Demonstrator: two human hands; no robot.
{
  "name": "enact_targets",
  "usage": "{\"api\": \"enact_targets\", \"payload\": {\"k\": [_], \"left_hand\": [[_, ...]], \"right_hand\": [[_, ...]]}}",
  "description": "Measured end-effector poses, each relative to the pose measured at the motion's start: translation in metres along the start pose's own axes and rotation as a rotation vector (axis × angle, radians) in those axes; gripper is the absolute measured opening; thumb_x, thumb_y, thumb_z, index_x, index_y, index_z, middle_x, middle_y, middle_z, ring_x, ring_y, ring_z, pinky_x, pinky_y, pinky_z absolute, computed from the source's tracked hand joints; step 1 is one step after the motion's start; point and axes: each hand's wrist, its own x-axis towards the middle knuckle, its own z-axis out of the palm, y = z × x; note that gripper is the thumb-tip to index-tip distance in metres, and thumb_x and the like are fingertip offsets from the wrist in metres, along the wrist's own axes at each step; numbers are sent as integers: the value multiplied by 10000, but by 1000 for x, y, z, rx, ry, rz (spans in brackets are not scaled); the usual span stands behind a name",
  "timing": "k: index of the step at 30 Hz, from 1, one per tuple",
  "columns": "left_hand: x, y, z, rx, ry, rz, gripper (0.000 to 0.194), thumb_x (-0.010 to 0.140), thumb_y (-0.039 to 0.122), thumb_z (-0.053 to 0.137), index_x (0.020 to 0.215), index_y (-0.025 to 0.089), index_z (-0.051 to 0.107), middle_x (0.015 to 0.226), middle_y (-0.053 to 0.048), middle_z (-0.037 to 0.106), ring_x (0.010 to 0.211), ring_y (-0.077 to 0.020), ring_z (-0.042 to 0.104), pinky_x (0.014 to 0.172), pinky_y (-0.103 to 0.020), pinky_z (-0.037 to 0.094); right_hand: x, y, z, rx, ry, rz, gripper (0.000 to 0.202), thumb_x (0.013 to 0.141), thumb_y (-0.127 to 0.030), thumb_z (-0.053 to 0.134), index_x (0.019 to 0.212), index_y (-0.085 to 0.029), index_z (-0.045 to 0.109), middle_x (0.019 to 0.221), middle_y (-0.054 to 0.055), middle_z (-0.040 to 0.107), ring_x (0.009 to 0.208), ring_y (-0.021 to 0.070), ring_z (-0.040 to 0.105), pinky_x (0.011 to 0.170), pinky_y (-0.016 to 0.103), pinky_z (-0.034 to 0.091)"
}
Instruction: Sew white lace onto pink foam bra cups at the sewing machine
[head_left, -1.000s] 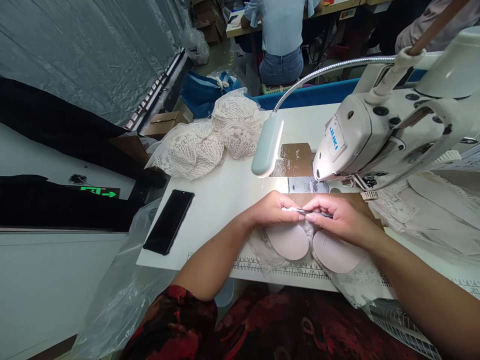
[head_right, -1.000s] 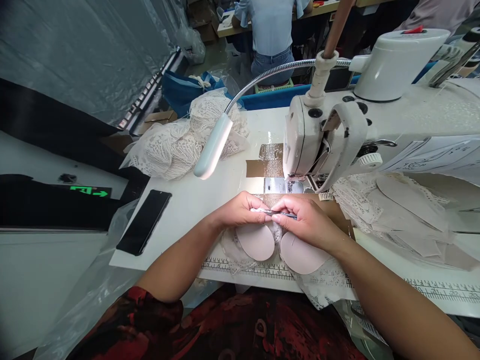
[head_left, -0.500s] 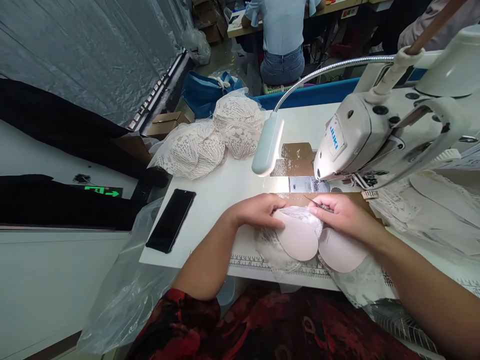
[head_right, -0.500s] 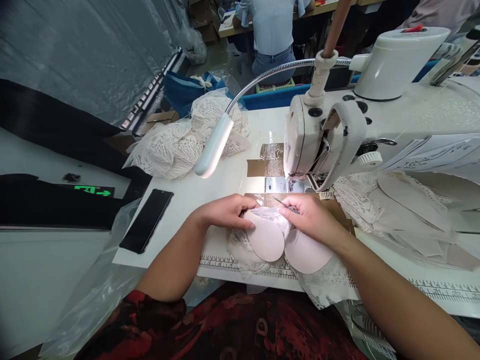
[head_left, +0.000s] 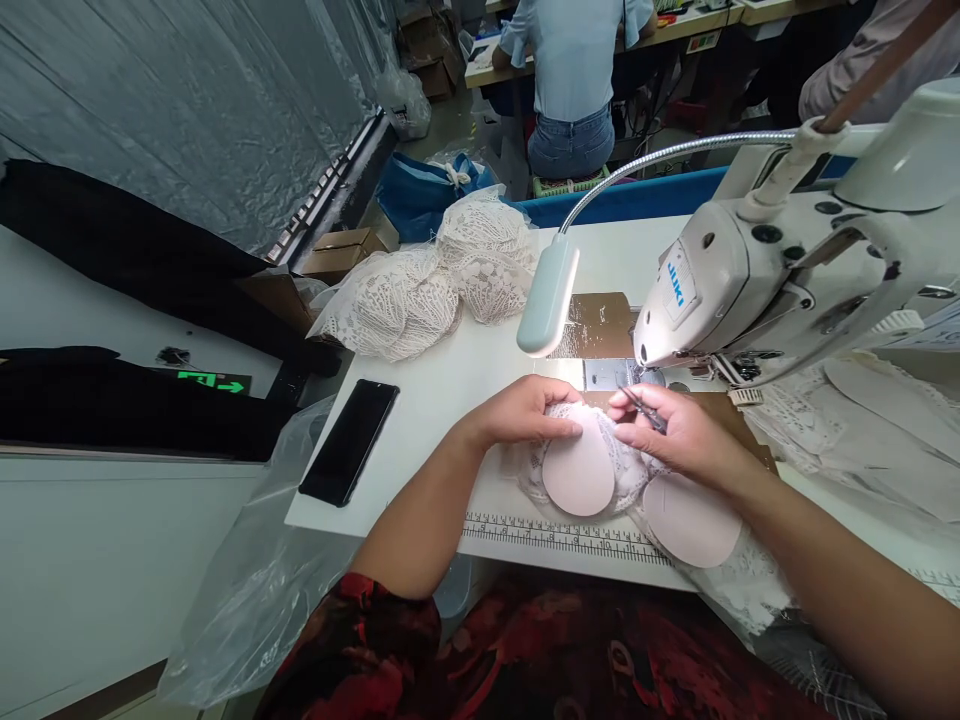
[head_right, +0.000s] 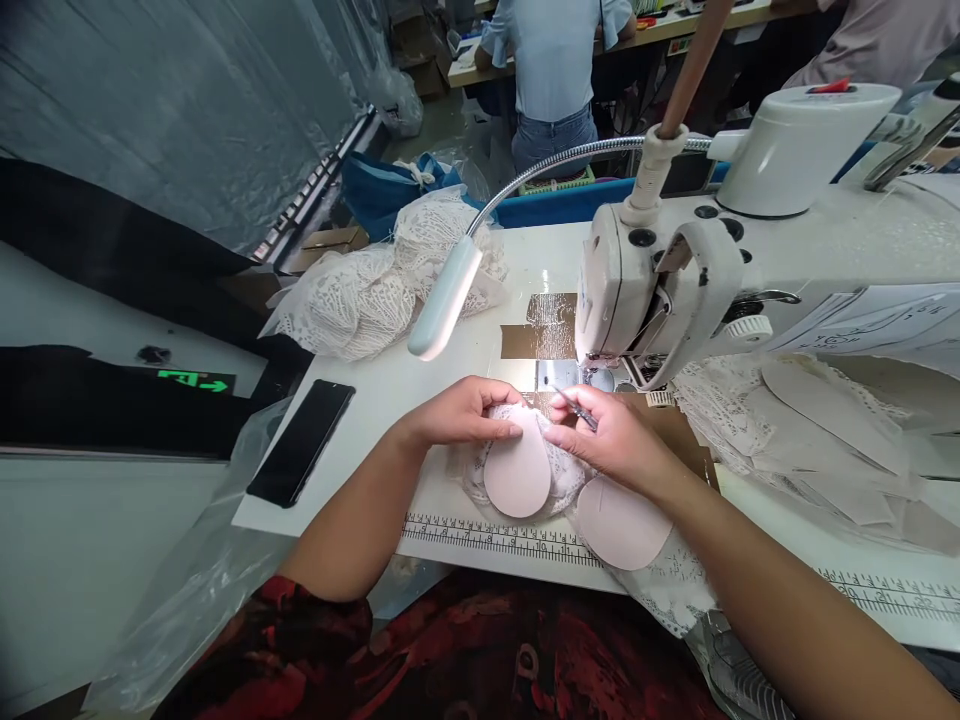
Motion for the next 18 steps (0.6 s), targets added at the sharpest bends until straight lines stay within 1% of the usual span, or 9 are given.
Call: {"api": "enact_targets", "payload": {"k": [1, 5, 8, 11, 13, 14, 16, 18], "left_hand": [[2, -1, 3, 7, 26, 13, 251, 768, 326, 709, 913, 128, 653, 870, -34, 628, 783, -138, 570, 671, -224, 444], [10, -5, 16, -6, 117, 54, 282, 752, 352, 729, 914, 145, 628, 873, -23, 606, 759, -124, 545, 654, -216, 427], [13, -7, 20, -47, 125, 48, 288, 736, 360, 748, 888, 143, 635, 874, -23, 608, 769, -127, 544, 665, -220, 428], [14, -6, 21, -93, 101, 10, 268, 736, 359, 753, 822, 129, 645, 810, -11, 601, 736, -120, 533, 650, -221, 416], [14, -5, 21, -129, 72, -16, 260, 748, 361, 748, 801, 124, 655, 761, 0, 587, 701, -110, 520, 631, -220, 404], [13, -4, 20, -151, 55, -27, 256, 757, 361, 742, 810, 123, 664, 751, 2, 588, 693, -108, 520, 630, -221, 404], [13, -3, 20, -194, 28, -47, 247, 772, 354, 735, 843, 123, 685, 753, -2, 603, 697, -109, 532, 644, -227, 415], [12, -3, 20, -218, 26, -67, 240, 773, 341, 739, 870, 123, 704, 765, -10, 625, 713, -114, 550, 666, -235, 431]], "right_hand": [[0, -1, 2, 13, -16, -11, 286, 811, -491, 629, 859, -213, 586, 822, 24, 610, 718, 176, 544, 617, 297, 429], [-1, -1, 6, -11, -28, -37, 337, 888, -493, 544, 713, -205, 552, 697, -1, 529, 665, 157, 480, 585, 290, 390], [-2, 2, 5, 8, -36, -50, 342, 897, -498, 535, 729, -203, 574, 706, 0, 535, 677, 159, 483, 598, 293, 395], [-2, 6, 4, 42, -45, -33, 297, 903, -479, 539, 849, -200, 628, 812, 26, 614, 764, 185, 554, 675, 313, 446], [-2, 9, 3, 118, -35, -7, 291, 891, -470, 567, 1003, -208, 627, 927, 47, 655, 850, 202, 597, 736, 325, 476], [-2, 10, 2, 173, -36, 7, 325, 888, -473, 574, 1084, -215, 603, 954, 52, 662, 860, 203, 611, 741, 326, 486], [-3, 13, -2, 262, -49, 31, 390, 901, -490, 548, 1188, -226, 547, 925, 47, 662, 804, 188, 622, 704, 317, 499], [-3, 14, -7, 268, -62, 44, 397, 921, -507, 501, 1191, -220, 550, 851, 37, 646, 737, 174, 612, 670, 313, 503]]}}
